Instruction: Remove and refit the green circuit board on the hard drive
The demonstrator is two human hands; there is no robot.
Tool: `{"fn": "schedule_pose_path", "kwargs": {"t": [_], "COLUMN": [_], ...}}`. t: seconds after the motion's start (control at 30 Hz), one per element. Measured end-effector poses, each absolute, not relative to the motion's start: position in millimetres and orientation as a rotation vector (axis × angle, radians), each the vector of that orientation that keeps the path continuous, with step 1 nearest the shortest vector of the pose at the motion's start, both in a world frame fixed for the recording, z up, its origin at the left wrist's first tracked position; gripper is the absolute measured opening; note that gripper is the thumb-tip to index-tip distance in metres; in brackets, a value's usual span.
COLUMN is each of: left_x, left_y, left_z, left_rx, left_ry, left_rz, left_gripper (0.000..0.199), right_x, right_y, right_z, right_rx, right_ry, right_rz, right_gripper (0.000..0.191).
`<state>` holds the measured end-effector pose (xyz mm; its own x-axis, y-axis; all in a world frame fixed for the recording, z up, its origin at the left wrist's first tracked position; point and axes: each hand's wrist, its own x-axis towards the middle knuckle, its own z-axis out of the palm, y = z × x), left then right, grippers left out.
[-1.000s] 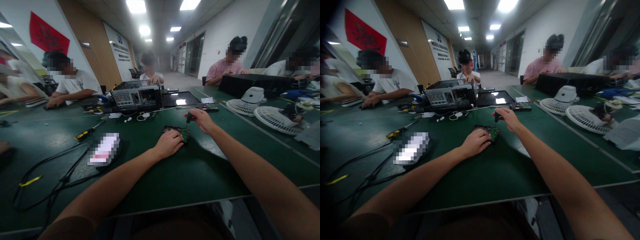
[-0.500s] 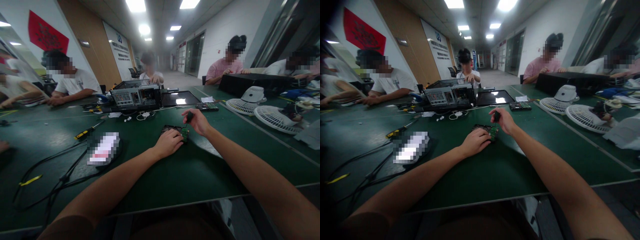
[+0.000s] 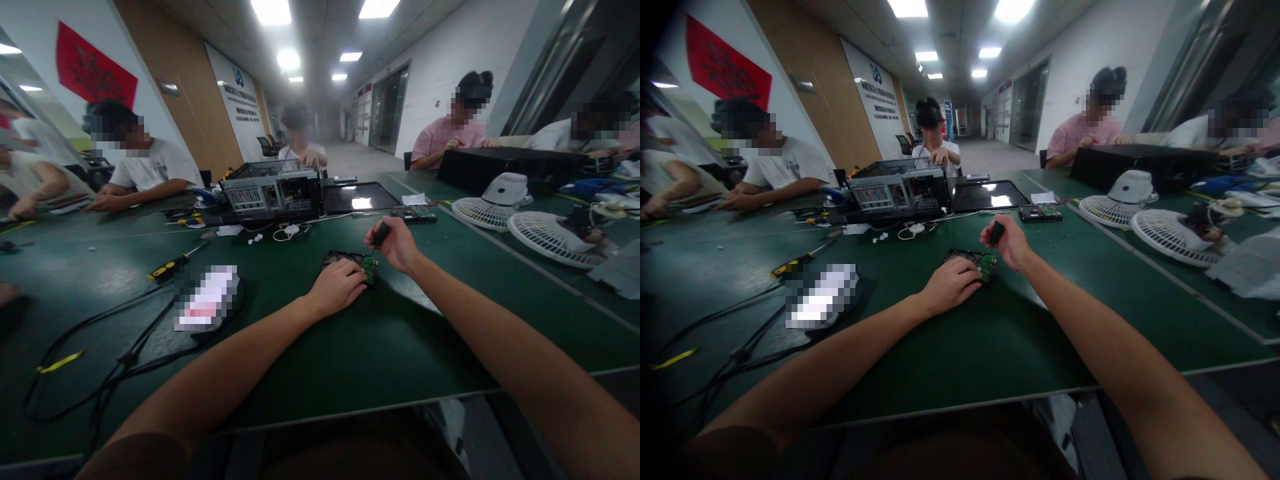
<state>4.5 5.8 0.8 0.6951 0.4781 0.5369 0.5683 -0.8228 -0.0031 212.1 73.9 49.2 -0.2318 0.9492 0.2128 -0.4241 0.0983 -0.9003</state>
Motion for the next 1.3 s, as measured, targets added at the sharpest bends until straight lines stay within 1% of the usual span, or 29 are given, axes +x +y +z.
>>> {"fn": "schedule_pose_path", "kwargs": {"t": [0.13,0.27,0.43,0.5,0.87,1.3], "left_x": [4.4,3.7,3.8,4.2,4.9,4.4], "left_y": [5.7,6.8,7.8,7.8,4.3,6.9], "left_z": [0.8,-0.2,-1.0,-1.1,2.7,0.4], "left_rx": [-2.731,-2.733,-2.734,-2.731,-2.727,-2.74], "left_ry": [-0.855,-0.846,-0.846,-0.847,-0.848,-0.857], "left_rz": [-0.79,-0.796,-0.787,-0.792,-0.785,-0.79], "left_gripper": [0.022,0.022,0.02,0.02,0.022,0.02], "right_x": [214.7,214.3,212.2,212.7,211.6,218.7], "right_y": [74.2,74.8,77.2,77.9,79.0,79.0], "right_z": [51.3,51.1,47.9,47.4,46.9,51.8], "right_rx": [-0.626,-0.588,-0.589,-0.584,-0.67,-0.638], "right_ry": [-1.13,-1.115,-1.057,-1.059,-1.073,-1.07], "right_rz": [1.454,1.455,1.456,1.471,1.44,1.409], "right_gripper": [0.031,0.034,0.052,0.056,0.045,0.029]}}
